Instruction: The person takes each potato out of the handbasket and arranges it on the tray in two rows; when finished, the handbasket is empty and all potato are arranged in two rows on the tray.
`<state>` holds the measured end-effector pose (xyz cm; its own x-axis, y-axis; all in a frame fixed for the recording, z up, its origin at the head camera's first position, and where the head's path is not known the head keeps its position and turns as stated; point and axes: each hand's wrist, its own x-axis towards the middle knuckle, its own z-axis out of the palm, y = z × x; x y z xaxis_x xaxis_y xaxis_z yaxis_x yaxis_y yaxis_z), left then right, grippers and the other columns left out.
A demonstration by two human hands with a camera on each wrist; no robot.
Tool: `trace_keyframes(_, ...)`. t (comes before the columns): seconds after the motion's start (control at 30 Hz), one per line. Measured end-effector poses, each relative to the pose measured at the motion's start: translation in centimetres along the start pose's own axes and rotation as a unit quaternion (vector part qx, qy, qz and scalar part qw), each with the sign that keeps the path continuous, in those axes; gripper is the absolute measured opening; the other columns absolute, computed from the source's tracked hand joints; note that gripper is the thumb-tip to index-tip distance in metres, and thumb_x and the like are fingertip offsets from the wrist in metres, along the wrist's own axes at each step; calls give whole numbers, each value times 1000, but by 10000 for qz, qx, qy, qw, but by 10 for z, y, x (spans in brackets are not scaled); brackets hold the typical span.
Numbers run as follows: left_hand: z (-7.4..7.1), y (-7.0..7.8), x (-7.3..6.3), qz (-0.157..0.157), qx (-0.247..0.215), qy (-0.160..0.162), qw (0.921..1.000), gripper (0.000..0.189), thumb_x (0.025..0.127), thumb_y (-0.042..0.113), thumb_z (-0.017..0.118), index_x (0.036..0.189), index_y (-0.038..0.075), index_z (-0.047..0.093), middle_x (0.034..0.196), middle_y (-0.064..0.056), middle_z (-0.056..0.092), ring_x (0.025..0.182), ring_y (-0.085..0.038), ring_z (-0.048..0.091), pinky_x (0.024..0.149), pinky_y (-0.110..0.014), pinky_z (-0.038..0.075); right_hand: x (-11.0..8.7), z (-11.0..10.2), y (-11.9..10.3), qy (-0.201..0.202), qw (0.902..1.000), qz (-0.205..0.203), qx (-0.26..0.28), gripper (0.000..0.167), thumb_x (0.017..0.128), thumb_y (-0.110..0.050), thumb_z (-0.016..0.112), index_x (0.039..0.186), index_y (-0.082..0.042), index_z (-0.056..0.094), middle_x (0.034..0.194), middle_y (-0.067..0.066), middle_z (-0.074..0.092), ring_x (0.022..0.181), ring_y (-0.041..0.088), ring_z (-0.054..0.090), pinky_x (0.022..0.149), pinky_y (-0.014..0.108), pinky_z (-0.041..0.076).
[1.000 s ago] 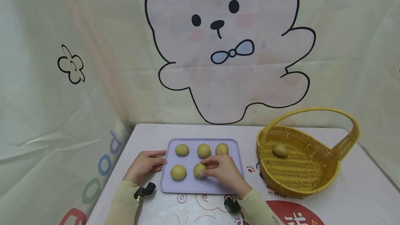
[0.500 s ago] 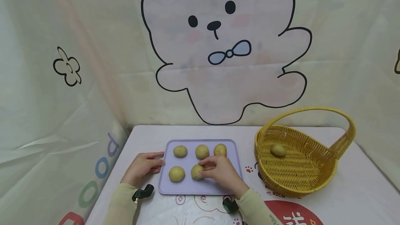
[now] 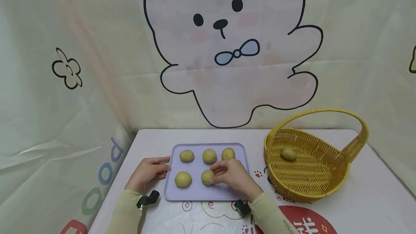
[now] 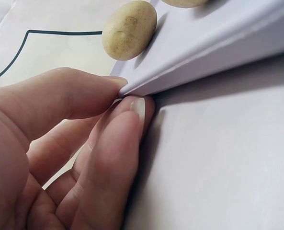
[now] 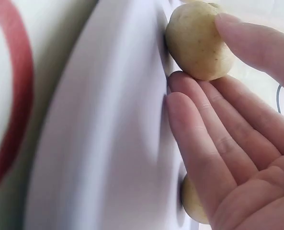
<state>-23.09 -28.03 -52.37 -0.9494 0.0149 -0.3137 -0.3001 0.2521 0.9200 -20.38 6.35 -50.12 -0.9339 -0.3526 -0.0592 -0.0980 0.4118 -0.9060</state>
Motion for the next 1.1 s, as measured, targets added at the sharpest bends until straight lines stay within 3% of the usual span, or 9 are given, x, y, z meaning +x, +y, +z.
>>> trace_keyframes(0.33,2,1,3,17,3,-49,10000,51,91,13,86,140,4,72,100,-3,80,73,-6,69,69,-20,62,-4,-8,-1,24,10000,4,-56,39,80,-16,96,114,-6,82,101,6,83,93,15,79,82,25,62)
trace_keyframes(0.53,2,0,3,37,87,11,10000,52,91,13,86,140,4,72,98,-2,80,73,-6,69,68,-20,62,-13,-14,-6,296,9996,10,-40,41,84,-19,93,120,-3,80,112,10,83,99,17,80,88,28,64)
trace_keyframes(0.7,0,-3,1,-55,104,-51,9999,54,91,13,86,142,4,71,95,-1,79,72,-6,68,68,-20,62,-45,-33,-13,475,9988,71,-70,41,88,-22,91,123,-4,79,118,14,81,101,18,79,83,23,64)
trace_keyframes(0.93,-4,-3,1,-4,129,30,9999,55,91,14,86,143,4,70,96,-1,79,73,-6,69,69,-20,62,-97,-83,-22,576,9978,-119,-296,40,90,-25,89,124,-7,79,120,16,80,106,26,80,85,19,62)
trace_keyframes(1.1,-3,-3,2,-64,177,-12,9998,56,90,15,87,143,6,70,93,0,78,73,-6,69,69,-20,62,-128,-126,-22,794,9922,57,-962,39,90,-30,89,123,-10,80,116,5,82,99,12,79,83,21,63)
